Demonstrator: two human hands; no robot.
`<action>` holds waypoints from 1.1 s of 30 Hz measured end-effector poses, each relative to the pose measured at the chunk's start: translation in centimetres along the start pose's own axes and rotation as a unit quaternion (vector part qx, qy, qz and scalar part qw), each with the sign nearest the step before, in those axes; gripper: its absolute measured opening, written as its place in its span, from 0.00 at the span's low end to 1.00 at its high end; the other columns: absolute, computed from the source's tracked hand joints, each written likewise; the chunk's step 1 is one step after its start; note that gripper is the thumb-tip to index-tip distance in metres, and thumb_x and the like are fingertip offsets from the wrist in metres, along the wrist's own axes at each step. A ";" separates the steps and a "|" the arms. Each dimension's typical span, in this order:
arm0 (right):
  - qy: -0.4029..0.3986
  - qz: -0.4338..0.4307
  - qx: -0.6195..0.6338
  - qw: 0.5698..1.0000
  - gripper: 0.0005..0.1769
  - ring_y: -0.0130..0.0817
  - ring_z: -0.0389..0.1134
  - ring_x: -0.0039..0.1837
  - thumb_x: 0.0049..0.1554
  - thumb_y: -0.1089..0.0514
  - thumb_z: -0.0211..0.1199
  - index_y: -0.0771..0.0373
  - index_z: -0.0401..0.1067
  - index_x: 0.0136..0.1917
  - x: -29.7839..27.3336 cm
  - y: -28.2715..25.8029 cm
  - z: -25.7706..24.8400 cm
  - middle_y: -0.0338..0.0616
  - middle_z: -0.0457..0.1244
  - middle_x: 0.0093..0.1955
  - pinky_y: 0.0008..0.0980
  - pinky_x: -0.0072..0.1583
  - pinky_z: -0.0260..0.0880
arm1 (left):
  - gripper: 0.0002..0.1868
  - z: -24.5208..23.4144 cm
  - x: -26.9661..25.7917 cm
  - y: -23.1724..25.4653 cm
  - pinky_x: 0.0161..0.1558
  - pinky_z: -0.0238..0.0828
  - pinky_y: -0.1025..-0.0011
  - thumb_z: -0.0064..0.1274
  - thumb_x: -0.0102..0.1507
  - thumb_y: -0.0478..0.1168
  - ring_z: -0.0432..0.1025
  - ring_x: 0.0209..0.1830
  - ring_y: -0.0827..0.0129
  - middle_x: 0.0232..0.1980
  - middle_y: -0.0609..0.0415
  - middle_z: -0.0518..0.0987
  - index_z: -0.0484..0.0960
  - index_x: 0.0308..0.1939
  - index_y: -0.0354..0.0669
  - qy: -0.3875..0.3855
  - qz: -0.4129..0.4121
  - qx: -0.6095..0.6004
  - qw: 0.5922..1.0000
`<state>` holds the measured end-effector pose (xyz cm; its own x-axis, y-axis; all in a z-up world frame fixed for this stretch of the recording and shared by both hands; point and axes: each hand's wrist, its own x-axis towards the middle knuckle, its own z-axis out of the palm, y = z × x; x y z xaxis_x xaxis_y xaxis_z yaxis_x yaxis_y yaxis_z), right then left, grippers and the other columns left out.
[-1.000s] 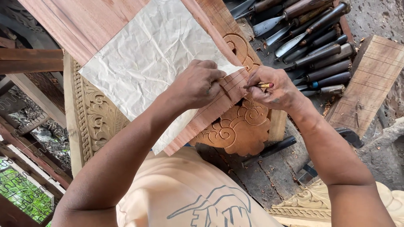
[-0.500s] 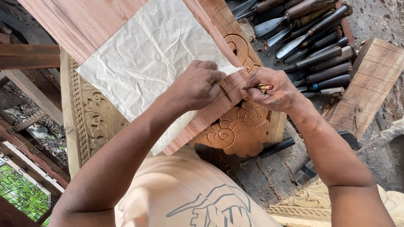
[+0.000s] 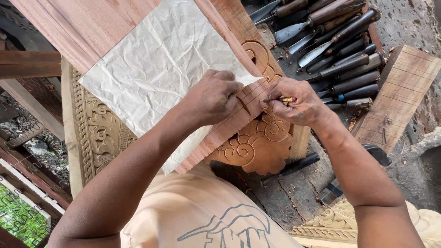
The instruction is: Tracing the outline of a paper template onto a wooden board using a pencil.
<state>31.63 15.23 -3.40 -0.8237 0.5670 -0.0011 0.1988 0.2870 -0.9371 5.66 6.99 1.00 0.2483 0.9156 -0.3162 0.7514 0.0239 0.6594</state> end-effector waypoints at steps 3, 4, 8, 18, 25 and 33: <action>0.012 0.018 0.069 0.997 0.04 0.30 0.73 0.44 0.52 0.68 0.56 0.67 0.70 0.42 -0.2 0.3 0.2 0.44 0.68 0.44 0.28 0.46 0.75 | 0.18 -0.1 0.0 0.2 0.65 0.61 0.55 0.49 0.61 0.37 0.67 0.63 0.48 0.60 0.40 0.77 0.85 0.53 0.39 -0.003 -0.011 -0.002 1.000; 0.011 0.019 0.070 0.997 0.04 0.30 0.73 0.44 0.52 0.68 0.56 0.67 0.70 0.42 -0.1 0.0 0.2 0.44 0.68 0.44 0.28 0.46 0.75 | 0.18 -0.3 0.0 0.4 0.65 0.61 0.55 0.49 0.61 0.37 0.67 0.63 0.48 0.60 0.40 0.77 0.85 0.53 0.39 -0.004 -0.012 -0.002 1.000; 0.002 -0.007 0.010 1.000 0.04 0.33 0.72 0.48 0.49 0.69 0.59 0.67 0.72 0.40 0.0 -0.5 0.6 0.45 0.68 0.45 0.29 0.50 0.76 | 0.19 -0.7 -0.1 0.7 0.65 0.62 0.56 0.49 0.61 0.37 0.68 0.63 0.48 0.59 0.41 0.78 0.85 0.54 0.41 -0.016 -0.021 -0.005 1.000; -0.018 0.018 -0.032 0.999 0.09 0.36 0.70 0.56 0.45 0.69 0.61 0.64 0.78 0.40 0.2 -0.4 0.9 0.41 0.70 0.42 0.33 0.56 0.74 | 0.21 -0.6 0.0 0.7 0.62 0.63 0.53 0.49 0.59 0.38 0.66 0.63 0.45 0.61 0.39 0.75 0.84 0.55 0.41 -0.018 -0.031 -0.010 0.999; -0.014 0.037 -0.011 0.999 0.09 0.34 0.70 0.55 0.45 0.69 0.59 0.63 0.77 0.39 0.1 -0.1 1.1 0.40 0.70 0.43 0.32 0.56 0.75 | 0.20 -0.4 0.0 0.5 0.63 0.63 0.53 0.48 0.60 0.38 0.66 0.63 0.45 0.61 0.38 0.75 0.84 0.55 0.41 -0.024 -0.030 -0.006 0.999; -0.022 0.052 -0.008 0.998 0.09 0.33 0.71 0.54 0.45 0.69 0.59 0.65 0.77 0.39 0.3 -0.4 1.1 0.42 0.69 0.43 0.30 0.54 0.76 | 0.20 -0.5 0.1 0.5 0.63 0.64 0.53 0.48 0.60 0.38 0.65 0.64 0.44 0.62 0.38 0.75 0.84 0.55 0.42 -0.027 -0.030 -0.005 0.999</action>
<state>30.75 14.46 -3.39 -0.8203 0.5604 -0.1142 0.2930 0.2402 -0.9254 5.74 7.33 1.67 0.2356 0.8897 -0.3911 0.7602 0.0820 0.6445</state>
